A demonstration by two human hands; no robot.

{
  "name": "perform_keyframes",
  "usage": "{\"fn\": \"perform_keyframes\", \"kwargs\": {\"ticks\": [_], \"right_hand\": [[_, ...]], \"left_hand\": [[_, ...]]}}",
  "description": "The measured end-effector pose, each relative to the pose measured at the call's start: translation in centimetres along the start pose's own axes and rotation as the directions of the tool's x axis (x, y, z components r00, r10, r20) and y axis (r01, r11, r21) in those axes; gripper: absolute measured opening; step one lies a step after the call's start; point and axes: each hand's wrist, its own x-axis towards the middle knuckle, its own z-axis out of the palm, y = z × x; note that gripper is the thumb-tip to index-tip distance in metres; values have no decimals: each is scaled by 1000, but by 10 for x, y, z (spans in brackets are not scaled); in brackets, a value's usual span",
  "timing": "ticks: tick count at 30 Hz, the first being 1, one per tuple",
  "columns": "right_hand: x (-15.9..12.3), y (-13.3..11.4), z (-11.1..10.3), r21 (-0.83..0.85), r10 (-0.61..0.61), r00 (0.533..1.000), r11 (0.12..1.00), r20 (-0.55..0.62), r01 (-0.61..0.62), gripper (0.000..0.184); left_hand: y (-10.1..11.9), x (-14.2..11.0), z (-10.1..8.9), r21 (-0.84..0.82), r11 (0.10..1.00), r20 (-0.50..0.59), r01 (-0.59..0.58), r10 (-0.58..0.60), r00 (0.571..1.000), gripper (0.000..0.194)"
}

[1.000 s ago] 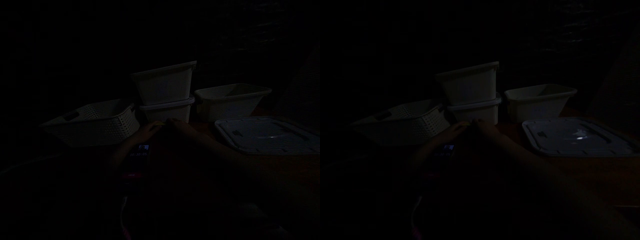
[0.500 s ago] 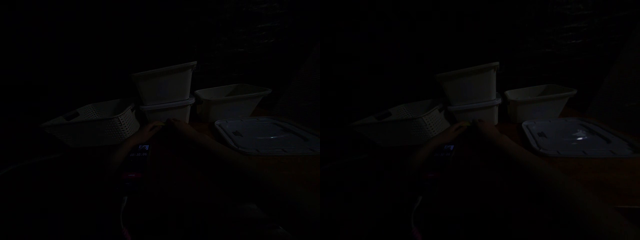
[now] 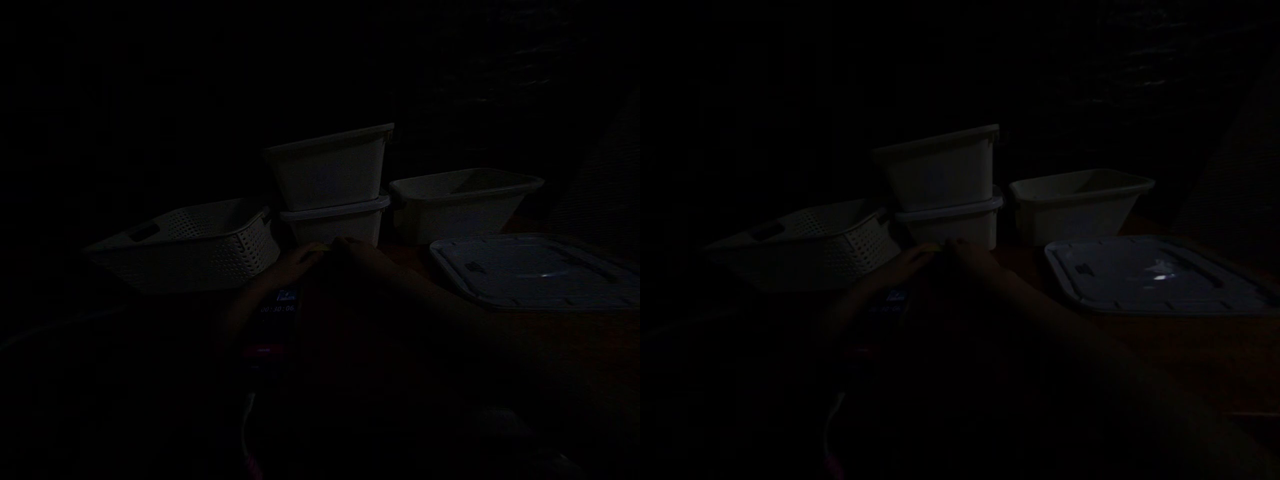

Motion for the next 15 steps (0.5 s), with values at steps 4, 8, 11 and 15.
{"fn": "perform_keyframes", "kwargs": {"ticks": [4,8,11,15], "right_hand": [[-1,0,-1,10,-5,1000,1000,-3,5,29],[-1,0,0,2,-9,1000,1000,-5,9,29],[-1,0,0,-8,-9,1000,1000,-12,8,30],[-1,0,-1,-11,-1,1000,1000,-10,1,28]], "left_hand": [[1,0,0,14,1000,-6,8,-8,1000,41],[5,-1,0,15,1000,-3,7,-7,1000,40],[7,-2,0,26,1000,1,3,-3,1000,39],[8,-2,0,46,999,-14,11,-10,1000,38]]}}
